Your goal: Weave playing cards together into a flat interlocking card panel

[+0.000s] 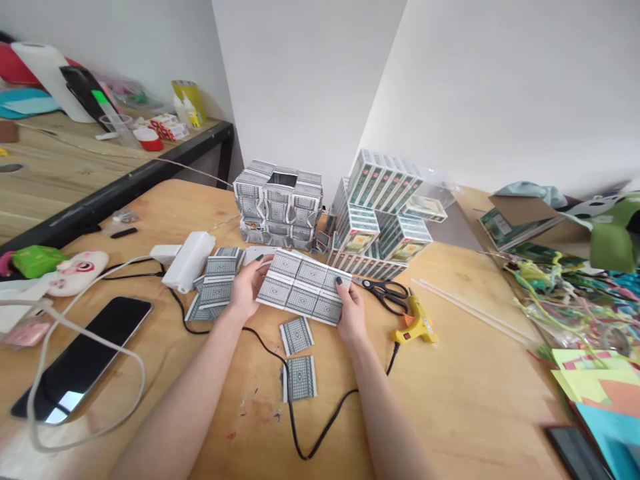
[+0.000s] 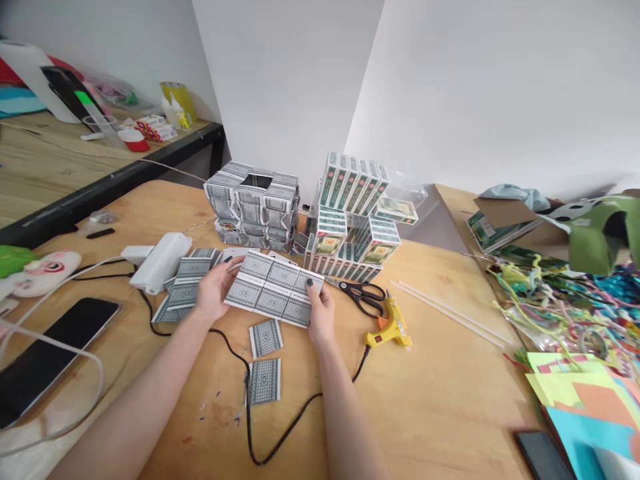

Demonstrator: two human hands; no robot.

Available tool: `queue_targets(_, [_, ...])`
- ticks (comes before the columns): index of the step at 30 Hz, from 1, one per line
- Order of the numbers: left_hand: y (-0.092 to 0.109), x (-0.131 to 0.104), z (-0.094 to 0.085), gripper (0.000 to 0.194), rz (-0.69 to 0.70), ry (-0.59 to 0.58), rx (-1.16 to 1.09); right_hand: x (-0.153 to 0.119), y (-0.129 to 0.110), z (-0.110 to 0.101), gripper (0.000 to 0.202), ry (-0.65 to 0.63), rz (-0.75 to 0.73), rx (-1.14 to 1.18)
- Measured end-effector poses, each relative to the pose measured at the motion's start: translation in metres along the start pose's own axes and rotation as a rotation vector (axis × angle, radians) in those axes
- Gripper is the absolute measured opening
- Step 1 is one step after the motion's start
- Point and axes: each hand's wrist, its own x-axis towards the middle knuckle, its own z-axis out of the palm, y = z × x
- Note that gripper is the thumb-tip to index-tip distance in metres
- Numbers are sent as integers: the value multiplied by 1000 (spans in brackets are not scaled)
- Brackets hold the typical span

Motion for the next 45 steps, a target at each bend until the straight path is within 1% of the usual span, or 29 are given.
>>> queue_targets(1, [2, 0, -1, 39, -56, -49, 51, 0, 0, 0, 27, -1, -4, -18])
queue_targets(3, [3, 0, -1, 40, -103, -103, 178, 0, 0, 0, 28, -27, 21, -48])
queue_targets(4, [2, 0, 0, 40, -97, -104, 244, 0, 0, 0, 29, -51, 52, -61])
queue_targets(7, [-4, 1, 2, 41, -33, -56, 415, -1, -1, -2, 31, -133, 135, -103])
queue_targets(10, [-10, 3, 0, 43, 35, -36, 537, -2, -1, -4, 33, -165, 141, -138])
queue_targets(16, [-14, 4, -3, 38, 101, -67, 664, 0, 2, -3, 33, -129, 83, -182])
queue_targets(19, [-14, 2, 0, 35, 139, -52, 720, 0, 3, -3, 32, -122, 46, -190])
queue_targets(21, [-15, 0, 3, 35, 136, -86, 718, 1, 4, -3, 32, -103, 44, -196])
queue_targets(24, [-15, -3, 7, 43, 120, -142, 700, 2, 4, -5, 31, -23, 71, -202])
queue_targets(26, [-15, -5, 9, 45, 136, -133, 714, 4, 3, -6, 33, 38, 68, -212])
queue_targets(28, [-16, -5, 9, 44, 149, -109, 724, 4, 1, -6, 34, 70, 63, -207])
queue_targets(30, [-17, -4, 9, 42, 152, -87, 705, 3, -2, -5, 33, 57, 73, -164])
queue_targets(31, [-17, -3, 9, 41, 160, -69, 685, 2, -4, -4, 33, 23, 81, -139])
queue_targets(34, [-16, -1, 8, 41, 181, 12, 577, -2, -8, -2, 42, -165, 106, -101])
queue_targets(36, [-12, -1, 7, 42, 143, 36, 451, -3, -9, -2, 47, -241, 118, -97])
queue_targets(40, [1, -2, 6, 40, -3, -6, 118, -2, -10, -5, 39, -222, 124, -54])
queue_targets(42, [7, -5, 7, 44, -76, -44, -10, -2, -10, -6, 35, -226, 124, -42])
queue_targets(44, [11, -8, 10, 48, -153, -125, -62, -2, -9, -7, 31, -246, 130, -67])
queue_targets(45, [12, -9, 11, 47, -181, -172, -51, -3, -9, -7, 30, -261, 133, -97])
